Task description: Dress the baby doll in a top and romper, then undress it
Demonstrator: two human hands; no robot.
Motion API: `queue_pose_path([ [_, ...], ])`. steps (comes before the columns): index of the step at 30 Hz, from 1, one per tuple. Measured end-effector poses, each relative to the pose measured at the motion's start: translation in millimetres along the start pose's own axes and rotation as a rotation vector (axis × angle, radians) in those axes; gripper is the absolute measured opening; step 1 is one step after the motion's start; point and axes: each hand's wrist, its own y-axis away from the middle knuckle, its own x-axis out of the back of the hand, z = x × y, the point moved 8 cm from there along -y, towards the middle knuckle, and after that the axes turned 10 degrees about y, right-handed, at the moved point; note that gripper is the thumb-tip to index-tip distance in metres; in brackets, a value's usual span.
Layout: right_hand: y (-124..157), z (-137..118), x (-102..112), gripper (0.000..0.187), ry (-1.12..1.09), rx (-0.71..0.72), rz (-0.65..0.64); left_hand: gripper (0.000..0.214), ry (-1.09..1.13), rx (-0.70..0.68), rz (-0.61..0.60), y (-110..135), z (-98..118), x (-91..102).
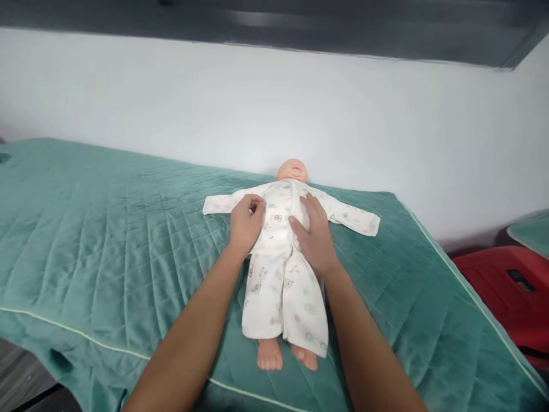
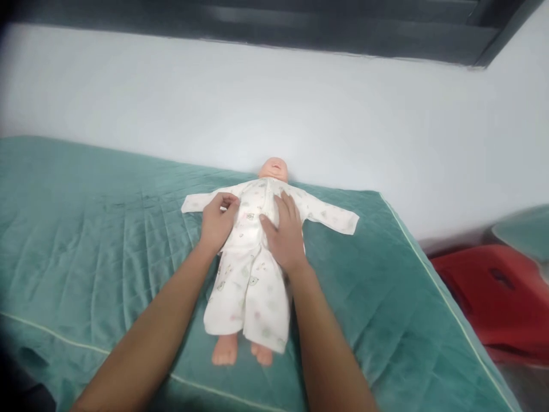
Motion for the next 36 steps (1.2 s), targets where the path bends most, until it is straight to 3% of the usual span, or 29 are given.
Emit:
queue_pose_path([
  [4, 45, 1, -5, 0.068, 0.037, -0.007, -0.105, 0.021, -0.189, 0.083, -0.161, 26, -22, 7.3],
  [6, 70, 4, -2, 0.070, 0.012, -0.011, -0.164, 0.023, -0.315, 0.056, -0.238, 36, -27, 12.5],
  [10, 96, 21, 16, 0.069, 0.018, 0.071, -0.203, 0.032, -0.595, -0.066, -0.186, 30, -31, 38.9],
  [12, 90, 43, 30, 0.072, 0.107, 0.078, -0.162, 0.041, -0.711, -0.047, -0.125, 18, -39, 56.3],
  [15, 64, 92, 55, 0.077, 0.350, -0.045, -0.062, 0.057, -0.802, 0.088, -0.081, -2, -60, 79.7],
  [17, 46, 127, 70, 0.079, 0.533, -0.210, -0.012, 0.062, -0.819, 0.156, -0.126, -13, -74, 86.5],
  [20, 27, 159, 76, 0.074, 0.689, -0.334, -0.078, 0.061, -0.846, 0.171, -0.218, -26, -87, 88.4],
  [25, 17, 179, 78, 0.071, 0.770, -0.447, -0.104, 0.057, -0.852, 0.156, -0.216, -38, -95, 93.9],
  [29, 16, 181, 77, 0.064, 0.751, -0.432, -0.127, 0.051, -0.825, 0.138, -0.183, -37, -92, 98.6],
  [36, 17, 181, 93, 0.075, 0.699, -0.485, 0.011, 0.052, -0.856, 0.174, -0.067, -31, -86, 109.5],
])
